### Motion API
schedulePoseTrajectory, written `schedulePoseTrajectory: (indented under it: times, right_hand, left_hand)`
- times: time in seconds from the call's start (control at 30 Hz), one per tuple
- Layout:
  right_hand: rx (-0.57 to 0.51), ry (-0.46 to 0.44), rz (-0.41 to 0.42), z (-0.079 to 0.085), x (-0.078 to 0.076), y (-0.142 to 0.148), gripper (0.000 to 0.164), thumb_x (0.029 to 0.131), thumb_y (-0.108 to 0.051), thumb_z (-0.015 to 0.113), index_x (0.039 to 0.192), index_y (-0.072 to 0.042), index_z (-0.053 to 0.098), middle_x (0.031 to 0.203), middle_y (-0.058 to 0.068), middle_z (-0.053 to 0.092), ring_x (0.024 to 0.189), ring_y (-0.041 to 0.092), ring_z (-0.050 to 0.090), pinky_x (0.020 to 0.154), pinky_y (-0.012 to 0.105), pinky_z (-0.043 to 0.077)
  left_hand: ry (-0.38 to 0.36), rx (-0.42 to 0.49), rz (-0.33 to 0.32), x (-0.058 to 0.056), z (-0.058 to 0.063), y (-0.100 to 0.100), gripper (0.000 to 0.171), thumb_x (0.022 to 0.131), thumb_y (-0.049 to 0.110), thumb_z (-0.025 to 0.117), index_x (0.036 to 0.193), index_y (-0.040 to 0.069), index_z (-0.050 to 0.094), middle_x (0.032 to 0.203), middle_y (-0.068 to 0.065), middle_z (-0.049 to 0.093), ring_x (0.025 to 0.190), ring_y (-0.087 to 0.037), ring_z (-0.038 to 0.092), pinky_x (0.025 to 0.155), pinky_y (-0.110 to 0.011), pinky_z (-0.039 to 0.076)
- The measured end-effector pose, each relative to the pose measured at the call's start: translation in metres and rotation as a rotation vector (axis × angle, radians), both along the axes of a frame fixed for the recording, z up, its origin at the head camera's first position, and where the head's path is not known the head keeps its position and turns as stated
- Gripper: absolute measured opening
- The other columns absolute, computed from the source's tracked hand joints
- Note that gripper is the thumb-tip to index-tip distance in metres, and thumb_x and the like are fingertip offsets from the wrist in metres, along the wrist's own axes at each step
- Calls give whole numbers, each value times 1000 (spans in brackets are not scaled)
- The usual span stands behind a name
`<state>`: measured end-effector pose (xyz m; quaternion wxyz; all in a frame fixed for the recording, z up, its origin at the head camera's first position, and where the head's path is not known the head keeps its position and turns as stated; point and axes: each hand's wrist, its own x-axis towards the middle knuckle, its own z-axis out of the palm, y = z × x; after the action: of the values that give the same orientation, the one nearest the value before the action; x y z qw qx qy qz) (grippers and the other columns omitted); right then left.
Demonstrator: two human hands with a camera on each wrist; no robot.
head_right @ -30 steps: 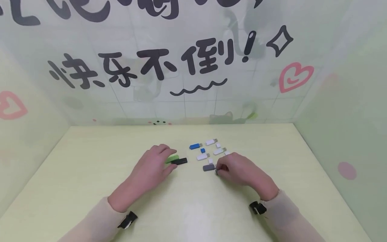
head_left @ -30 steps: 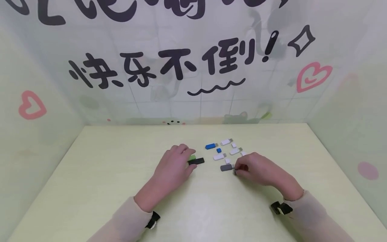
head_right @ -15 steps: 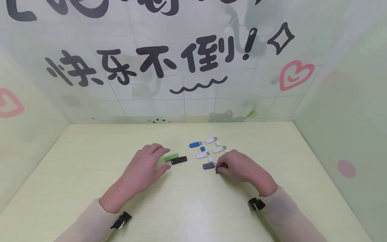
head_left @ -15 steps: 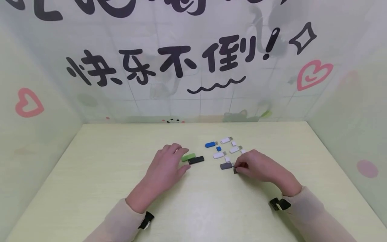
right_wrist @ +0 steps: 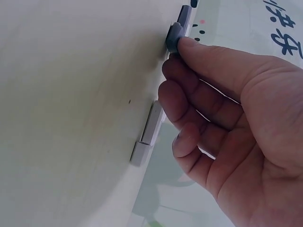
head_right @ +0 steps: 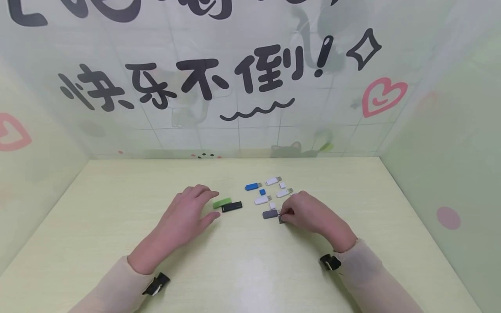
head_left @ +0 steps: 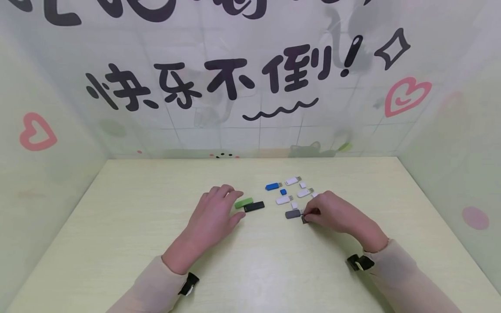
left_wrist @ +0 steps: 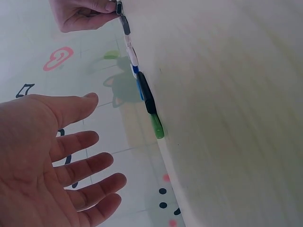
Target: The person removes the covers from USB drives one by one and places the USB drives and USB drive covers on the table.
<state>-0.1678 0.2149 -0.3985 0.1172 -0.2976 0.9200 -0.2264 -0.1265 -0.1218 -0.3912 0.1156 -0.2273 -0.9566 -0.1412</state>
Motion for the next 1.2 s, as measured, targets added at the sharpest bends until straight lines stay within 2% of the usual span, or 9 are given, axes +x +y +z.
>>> schedulePoseTrajectory:
  times: [0.57, 0.8, 0.97, 1.2]
  right_hand:
    - [-16, 32, -38, 6, 3, -3, 15, 96, -8, 78, 86, -19, 77, 77, -12, 65, 66, 7, 52, 60, 26, 48]
    - [-24, 65, -65, 12, 7, -7, 6, 95, -9, 81, 96, -15, 78, 79, -10, 64, 68, 10, 55, 62, 28, 51]
    - [-5, 128, -83, 15, 9, -12, 13, 95, -13, 81, 107, -10, 79, 87, -10, 67, 76, 9, 59, 70, 30, 55]
    - [-18, 197, -107, 18, 13, -17, 21, 97, -21, 80, 115, -10, 78, 100, -7, 72, 90, 13, 65, 81, 38, 58]
  left_hand:
    - [-19, 10, 9, -4, 2, -2, 48, 92, 28, 87, 131, 7, 71, 122, -10, 68, 113, -35, 64, 92, -50, 55]
    - [-46, 3, 13, -10, 4, -1, 43, 93, 22, 86, 129, 5, 72, 121, -10, 69, 108, -34, 64, 87, -47, 56]
    - [-55, -16, 11, -18, 5, 1, 38, 92, 18, 86, 126, 3, 74, 118, -11, 70, 105, -34, 66, 85, -46, 58]
    - [-175, -36, 28, -30, 7, 8, 31, 97, 12, 79, 126, 1, 74, 118, -14, 71, 108, -34, 68, 90, -44, 59]
